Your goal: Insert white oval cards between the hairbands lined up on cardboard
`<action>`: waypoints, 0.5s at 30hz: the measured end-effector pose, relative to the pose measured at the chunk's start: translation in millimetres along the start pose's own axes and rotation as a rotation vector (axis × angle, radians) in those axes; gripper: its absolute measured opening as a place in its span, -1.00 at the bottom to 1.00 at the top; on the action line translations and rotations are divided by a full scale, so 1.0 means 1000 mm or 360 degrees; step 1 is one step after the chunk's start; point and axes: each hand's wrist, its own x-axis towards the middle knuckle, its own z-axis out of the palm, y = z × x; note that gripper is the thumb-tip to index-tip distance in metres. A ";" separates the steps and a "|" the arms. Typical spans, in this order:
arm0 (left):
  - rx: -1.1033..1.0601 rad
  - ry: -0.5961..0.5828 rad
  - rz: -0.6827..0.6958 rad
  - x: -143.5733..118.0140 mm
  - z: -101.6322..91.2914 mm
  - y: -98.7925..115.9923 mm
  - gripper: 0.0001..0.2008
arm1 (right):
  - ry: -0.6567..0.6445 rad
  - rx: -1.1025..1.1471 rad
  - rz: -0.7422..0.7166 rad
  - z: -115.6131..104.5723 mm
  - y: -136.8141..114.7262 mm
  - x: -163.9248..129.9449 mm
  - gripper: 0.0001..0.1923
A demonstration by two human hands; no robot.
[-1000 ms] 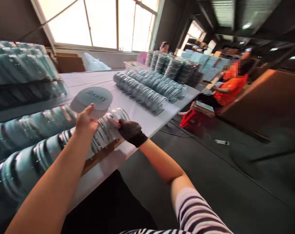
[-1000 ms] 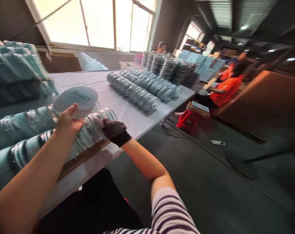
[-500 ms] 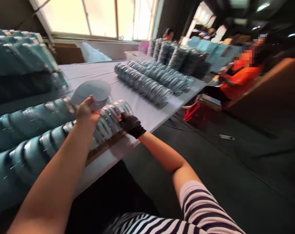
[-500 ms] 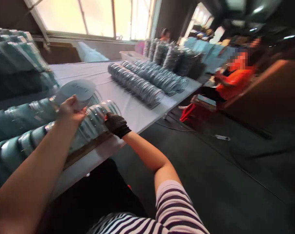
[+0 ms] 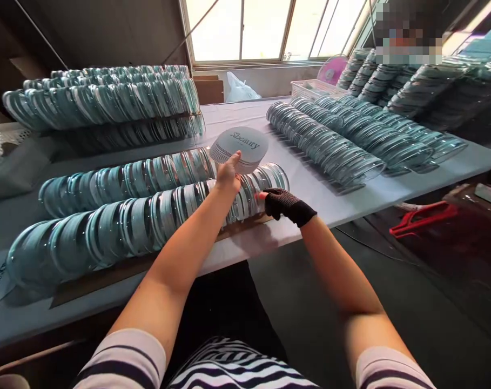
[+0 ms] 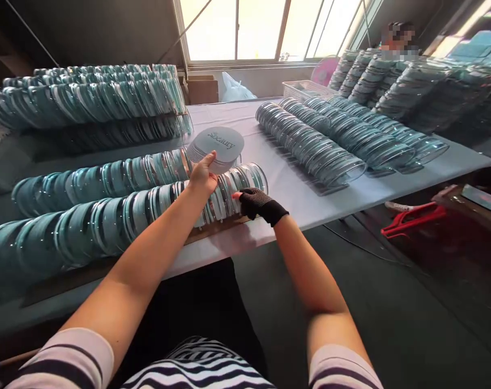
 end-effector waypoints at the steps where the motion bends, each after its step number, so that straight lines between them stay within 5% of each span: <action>1: 0.0013 -0.0001 0.0012 -0.001 0.001 0.000 -0.64 | 0.0214 -0.0227 -0.0034 -0.006 -0.005 0.003 -0.66; 5: 0.0112 -0.0044 0.0183 -0.017 0.002 0.000 -0.69 | 0.1087 -0.0591 -0.0353 -0.036 -0.027 0.019 -0.52; 9: 0.0236 -0.0255 0.0345 -0.039 -0.014 0.006 -0.79 | 0.1189 -0.0840 -0.0551 -0.039 -0.046 0.019 -0.39; 15: 0.0421 -0.0201 0.0455 -0.057 -0.044 0.019 -0.80 | 0.1403 -0.0809 -0.0989 0.023 -0.054 0.001 -0.43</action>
